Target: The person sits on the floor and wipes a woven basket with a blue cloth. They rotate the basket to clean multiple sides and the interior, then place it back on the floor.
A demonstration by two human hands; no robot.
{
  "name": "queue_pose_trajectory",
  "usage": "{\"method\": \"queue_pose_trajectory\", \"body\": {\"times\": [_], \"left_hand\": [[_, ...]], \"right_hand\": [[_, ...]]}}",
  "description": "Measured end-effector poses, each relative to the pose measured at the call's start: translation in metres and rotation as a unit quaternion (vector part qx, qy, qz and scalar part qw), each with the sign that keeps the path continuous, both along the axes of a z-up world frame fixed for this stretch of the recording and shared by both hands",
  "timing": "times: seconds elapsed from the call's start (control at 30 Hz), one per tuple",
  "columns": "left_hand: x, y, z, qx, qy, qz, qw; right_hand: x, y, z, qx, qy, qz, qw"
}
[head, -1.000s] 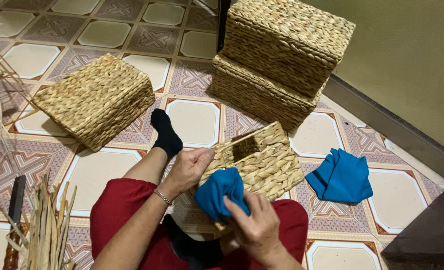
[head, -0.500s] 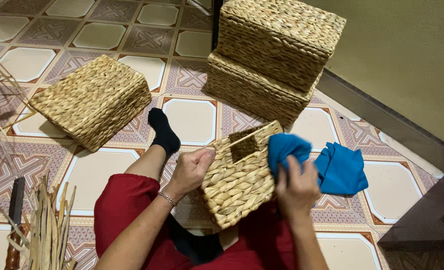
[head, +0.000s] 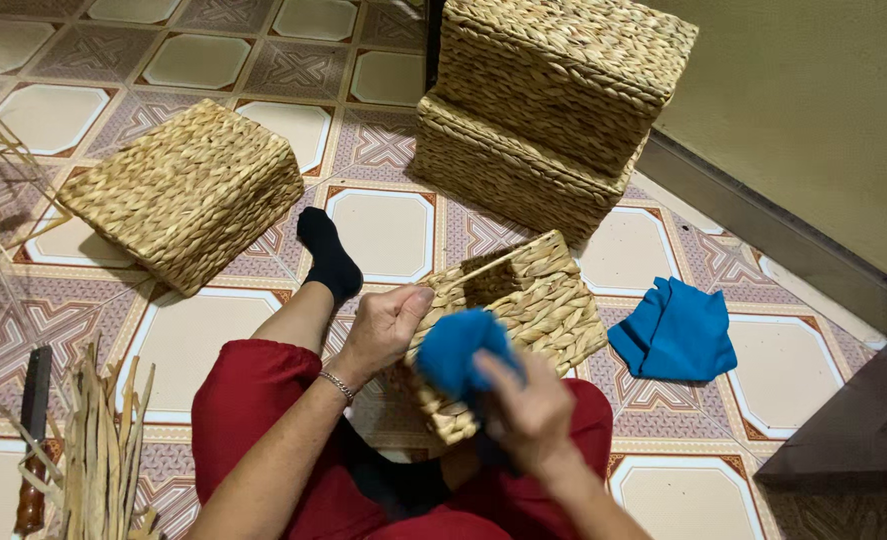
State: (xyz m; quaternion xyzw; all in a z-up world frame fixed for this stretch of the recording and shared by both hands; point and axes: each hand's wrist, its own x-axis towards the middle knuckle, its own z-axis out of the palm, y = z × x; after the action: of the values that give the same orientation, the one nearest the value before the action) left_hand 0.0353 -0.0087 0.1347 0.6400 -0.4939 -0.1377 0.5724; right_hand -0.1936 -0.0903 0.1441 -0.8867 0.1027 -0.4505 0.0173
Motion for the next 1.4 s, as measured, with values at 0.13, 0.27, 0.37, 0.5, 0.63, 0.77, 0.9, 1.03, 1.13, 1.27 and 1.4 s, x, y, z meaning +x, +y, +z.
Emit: {"method": "queue_pose_trajectory", "body": {"times": [0.13, 0.27, 0.37, 0.5, 0.63, 0.77, 0.9, 1.03, 1.13, 1.27, 1.4], "left_hand": [[0.003, -0.002, -0.003, -0.034, 0.026, -0.021, 0.999], [0.003, -0.008, -0.006, -0.017, 0.011, 0.0, 1.0], [0.004, -0.015, -0.008, -0.022, 0.025, 0.029, 0.999], [0.008, -0.02, -0.009, -0.031, 0.013, 0.079, 0.996], [0.02, -0.025, -0.014, -0.105, 0.024, 0.079, 0.991], [0.028, -0.035, -0.025, -0.095, -0.044, 0.105, 0.989], [0.046, -0.057, -0.029, 0.008, 0.017, 0.074, 0.997], [0.069, -0.056, -0.036, -0.094, 0.008, 0.139, 0.986], [0.077, -0.052, -0.041, -0.062, 0.03, 0.181, 0.981], [0.083, -0.06, -0.046, -0.017, 0.072, 0.18, 0.981], [0.084, -0.067, -0.05, -0.054, 0.042, 0.215, 0.974]], "right_hand": [[0.0, -0.068, -0.001, -0.017, -0.033, -0.168, 0.985], [-0.001, -0.107, 0.008, -0.003, -0.029, -0.266, 0.964], [0.005, -0.091, 0.007, 0.018, -0.013, -0.252, 0.968], [0.02, -0.026, 0.009, 0.059, 0.037, -0.147, 0.987], [0.028, 0.035, 0.016, -0.038, 0.059, -0.011, 0.997], [0.035, 0.012, 0.025, -0.012, 0.091, -0.026, 0.995], [0.053, -0.039, 0.023, -0.052, 0.054, -0.083, 0.994], [0.083, -0.089, 0.022, -0.059, 0.082, -0.12, 0.988], [0.111, -0.133, 0.017, -0.072, 0.133, -0.178, 0.972], [0.139, -0.183, 0.012, -0.074, 0.21, -0.273, 0.936], [0.146, -0.198, 0.018, -0.042, 0.263, -0.311, 0.912]]}}
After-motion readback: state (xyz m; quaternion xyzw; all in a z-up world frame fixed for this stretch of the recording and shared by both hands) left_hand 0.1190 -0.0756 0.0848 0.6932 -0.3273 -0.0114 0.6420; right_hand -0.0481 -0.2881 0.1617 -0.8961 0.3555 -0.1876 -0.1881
